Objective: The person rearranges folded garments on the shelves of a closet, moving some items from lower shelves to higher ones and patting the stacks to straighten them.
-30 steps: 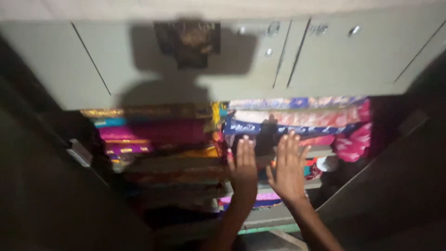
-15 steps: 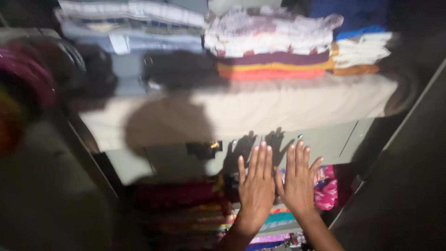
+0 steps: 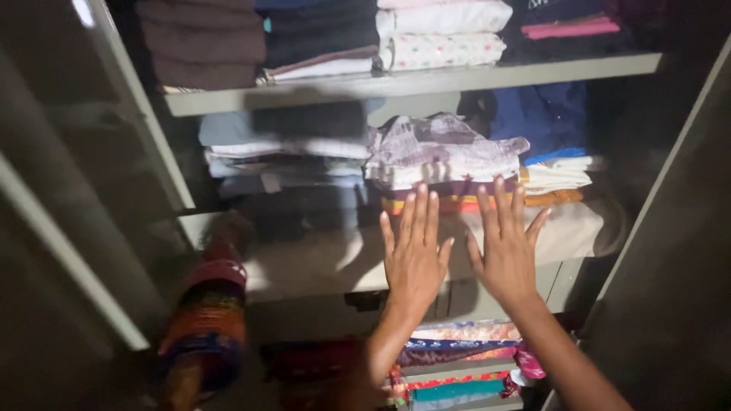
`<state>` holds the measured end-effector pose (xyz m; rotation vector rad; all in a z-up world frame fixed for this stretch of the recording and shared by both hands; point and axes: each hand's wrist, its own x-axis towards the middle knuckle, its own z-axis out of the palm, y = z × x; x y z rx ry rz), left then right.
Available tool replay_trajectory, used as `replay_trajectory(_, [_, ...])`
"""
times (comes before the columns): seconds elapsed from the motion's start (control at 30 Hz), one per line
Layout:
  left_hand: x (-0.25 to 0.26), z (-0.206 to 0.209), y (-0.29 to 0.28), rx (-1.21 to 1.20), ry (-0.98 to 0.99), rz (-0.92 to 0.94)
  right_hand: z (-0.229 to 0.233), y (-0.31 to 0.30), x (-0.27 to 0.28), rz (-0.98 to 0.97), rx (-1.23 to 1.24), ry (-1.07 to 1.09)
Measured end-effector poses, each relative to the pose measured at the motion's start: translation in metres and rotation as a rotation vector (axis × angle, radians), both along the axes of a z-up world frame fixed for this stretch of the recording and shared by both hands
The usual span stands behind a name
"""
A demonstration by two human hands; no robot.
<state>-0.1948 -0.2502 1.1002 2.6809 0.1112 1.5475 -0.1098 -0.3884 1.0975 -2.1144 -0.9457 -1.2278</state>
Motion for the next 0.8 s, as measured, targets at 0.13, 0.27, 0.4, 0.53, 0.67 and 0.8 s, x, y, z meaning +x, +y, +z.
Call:
replay_trajectory(0.13, [-0.018,0.05,0.009,0.023,0.011,0.042,0.048,-0.003,-0.01,-0.017,0.005,0.002])
replay_trajectory(0.27, [-0.039,0.083,0.022,0.085,0.024,0.123,0.083,-0.008,-0.018,-0.015,-0.011,0.053])
replay_trajectory(0.4, [-0.066,0.087,0.029,0.078,0.047,0.152,0.103,-0.006,-0.028,-0.017,-0.056,0.062])
replay_trajectory(0.53, [-0.08,0.094,0.041,0.104,0.089,0.159,0.118,0.002,-0.04,-0.024,-0.087,0.059])
replay_trajectory(0.67, [-0.095,0.109,0.062,0.139,0.028,0.208,0.132,0.015,-0.054,-0.021,-0.081,0.014])
replay_trajectory(0.8, [-0.102,0.118,0.071,0.121,0.038,0.206,0.144,0.028,-0.063,-0.021,-0.073,0.029])
